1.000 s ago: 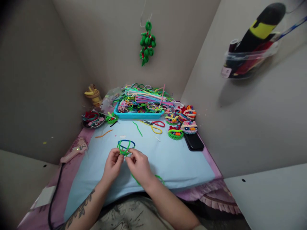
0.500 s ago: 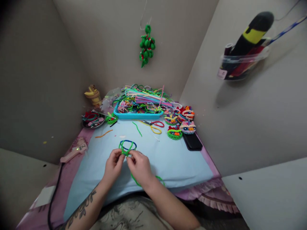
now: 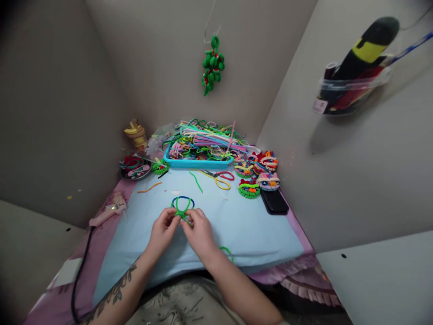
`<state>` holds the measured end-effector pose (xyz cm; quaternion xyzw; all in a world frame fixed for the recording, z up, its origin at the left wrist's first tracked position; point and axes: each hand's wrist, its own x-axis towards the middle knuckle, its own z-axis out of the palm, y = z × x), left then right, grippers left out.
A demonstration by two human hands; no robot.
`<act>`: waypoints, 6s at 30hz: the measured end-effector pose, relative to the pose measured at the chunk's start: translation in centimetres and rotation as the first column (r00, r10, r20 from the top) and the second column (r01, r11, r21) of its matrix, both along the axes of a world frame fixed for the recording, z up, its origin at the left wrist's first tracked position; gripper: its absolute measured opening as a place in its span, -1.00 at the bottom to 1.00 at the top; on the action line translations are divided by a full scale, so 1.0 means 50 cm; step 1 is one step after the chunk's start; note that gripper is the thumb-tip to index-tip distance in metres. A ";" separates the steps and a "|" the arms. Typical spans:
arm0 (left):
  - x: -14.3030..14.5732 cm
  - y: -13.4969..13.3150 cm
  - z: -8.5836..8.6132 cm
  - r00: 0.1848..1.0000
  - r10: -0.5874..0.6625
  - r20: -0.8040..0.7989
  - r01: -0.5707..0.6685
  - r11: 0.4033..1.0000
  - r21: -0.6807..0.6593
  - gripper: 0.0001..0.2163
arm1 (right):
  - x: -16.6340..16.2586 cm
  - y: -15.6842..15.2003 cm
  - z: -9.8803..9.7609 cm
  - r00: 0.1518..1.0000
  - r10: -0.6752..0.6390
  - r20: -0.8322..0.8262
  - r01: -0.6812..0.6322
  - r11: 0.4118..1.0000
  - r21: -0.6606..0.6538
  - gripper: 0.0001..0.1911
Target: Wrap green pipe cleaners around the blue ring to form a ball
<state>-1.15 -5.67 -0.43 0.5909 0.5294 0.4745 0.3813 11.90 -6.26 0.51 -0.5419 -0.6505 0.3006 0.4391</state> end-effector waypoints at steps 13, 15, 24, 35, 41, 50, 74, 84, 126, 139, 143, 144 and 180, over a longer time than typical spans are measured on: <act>-0.015 0.002 0.004 0.938 -0.048 -0.343 0.086 0.992 0.095 -0.87 | 0.009 0.000 -0.017 0.984 -0.027 0.178 -0.008 0.982 0.191 -0.86; -0.019 0.003 0.006 0.927 -0.062 -0.369 0.102 0.991 0.090 -0.86 | 0.010 0.003 -0.017 0.985 -0.021 0.168 -0.012 0.981 0.193 -0.86; -0.024 0.012 0.021 0.949 -0.167 -0.268 0.167 0.986 -0.023 -0.80 | 0.004 0.011 -0.024 0.980 -0.080 -0.180 0.078 0.997 -0.016 -0.90; -0.001 0.011 0.001 0.995 0.099 0.002 -0.098 0.993 -0.066 -0.68 | 0.004 0.031 -0.060 0.811 -0.212 -0.545 0.090 0.966 -0.242 -0.84; 0.021 0.023 -0.009 0.977 0.024 0.210 0.015 0.983 -0.182 -0.72 | 0.002 0.023 -0.064 0.859 -0.221 -0.461 0.143 0.970 -0.199 -0.85; 0.018 0.038 0.002 0.952 0.078 0.296 0.003 0.965 -0.261 -0.73 | 0.029 0.017 -0.036 0.999 -0.054 -0.007 0.054 0.999 -0.005 -0.89; -0.002 0.051 0.007 0.948 -0.118 0.295 0.222 0.911 -0.348 -0.67 | 0.061 0.055 -0.030 0.994 0.101 0.051 -0.099 0.994 -0.039 -0.89; -0.058 0.061 0.014 0.968 0.079 0.239 0.004 0.945 -0.326 -0.64 | 0.209 0.023 -0.007 0.934 -0.357 0.034 0.340 0.912 0.230 -0.83; -0.100 0.067 0.029 0.980 0.116 0.160 -0.069 0.959 -0.274 -0.68 | 0.227 0.054 -0.081 0.796 -0.013 0.605 -0.078 0.989 0.124 -0.75; -0.099 0.067 0.031 0.965 0.156 0.209 -0.093 0.955 -0.280 -0.66 | 0.207 0.052 -0.050 0.666 0.250 0.703 -0.236 0.964 -0.120 -0.92; -0.100 0.067 0.036 0.949 0.184 0.256 -0.110 0.955 -0.276 -0.65 | 0.208 0.052 -0.047 0.703 0.248 0.667 -0.202 0.968 -0.146 -0.92; -0.101 0.067 0.037 0.945 0.193 0.264 -0.119 0.954 -0.274 -0.64 | 0.207 0.052 -0.047 0.741 0.221 0.634 -0.181 0.975 -0.128 -0.91; -0.075 0.081 0.012 0.829 0.382 0.408 -0.261 0.910 -0.321 -0.55 | 0.149 0.024 -0.047 0.915 0.295 -0.275 -0.385 0.840 -0.382 -0.76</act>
